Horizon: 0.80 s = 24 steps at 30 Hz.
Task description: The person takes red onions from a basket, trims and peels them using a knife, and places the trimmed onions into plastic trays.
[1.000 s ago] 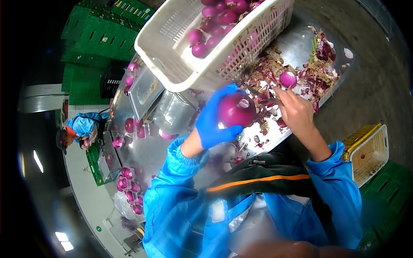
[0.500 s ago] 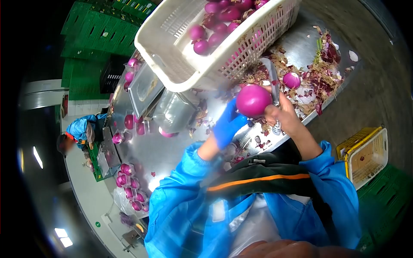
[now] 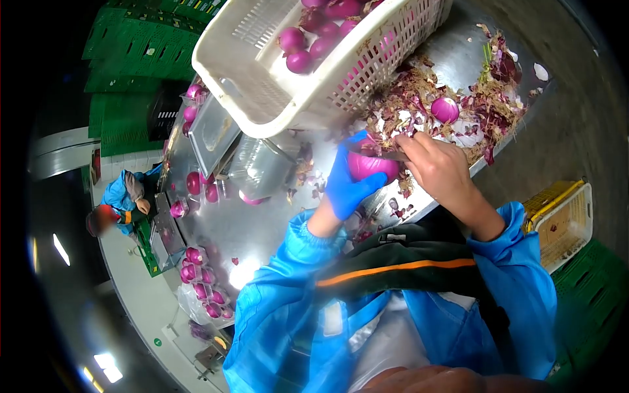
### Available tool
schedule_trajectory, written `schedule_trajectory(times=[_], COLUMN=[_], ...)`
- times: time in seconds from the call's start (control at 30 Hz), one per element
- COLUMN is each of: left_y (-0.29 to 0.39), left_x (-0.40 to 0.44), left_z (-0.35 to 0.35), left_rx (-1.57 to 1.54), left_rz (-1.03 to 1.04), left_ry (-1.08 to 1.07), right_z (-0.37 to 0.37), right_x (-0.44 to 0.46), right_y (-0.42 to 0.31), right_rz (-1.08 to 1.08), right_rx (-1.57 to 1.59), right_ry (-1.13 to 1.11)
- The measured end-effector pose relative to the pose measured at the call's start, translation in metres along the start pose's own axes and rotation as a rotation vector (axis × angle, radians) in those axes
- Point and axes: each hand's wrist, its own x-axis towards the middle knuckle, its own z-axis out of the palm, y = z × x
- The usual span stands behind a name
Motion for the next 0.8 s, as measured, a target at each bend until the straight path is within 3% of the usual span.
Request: schedule_trajectory(times=[0.13, 0.23, 0.3, 0.33, 0.53, 0.63, 0.73, 0.8], left_y=[-0.006, 0.001, 0.016, 0.016, 0.001, 0.008, -0.011, -0.016], left_x=[-0.002, -0.008, -0.011, -0.010, -0.001, -0.002, -0.008, -0.018], left_z=[-0.007, -0.011, -0.011, -0.010, -0.004, -0.001, -0.015, -0.027], left_rx=[-0.065, -0.102, -0.015, 0.023, -0.058, -0.034, 0.093, 0.145], left_rz=[-0.026, 0.026, 0.177, 0.132, 0.017, -0.015, 0.030, 0.030], left_ry=[-0.053, -0.141, -0.173, -0.084, -0.052, -0.097, -0.150, -0.167], right_z=[0.012, 0.035, 0.025, 0.019, -0.001, 0.011, 0.031, 0.040], right_x=[-0.005, -0.035, -0.031, -0.029, 0.005, 0.009, 0.007, -0.005], right_y=[0.012, 0.061, 0.060, 0.044, -0.012, -0.018, 0.004, 0.018], right_rz=[-0.037, 0.188, 0.244, 0.250, 0.253, 0.181, 0.269, 0.407], right_rx=[-0.007, -0.163, -0.017, 0.070, 0.507, 0.475, 0.237, 0.283], right_ry=[0.026, -0.079, 0.015, 0.062, 0.064, 0.066, 0.035, 0.021])
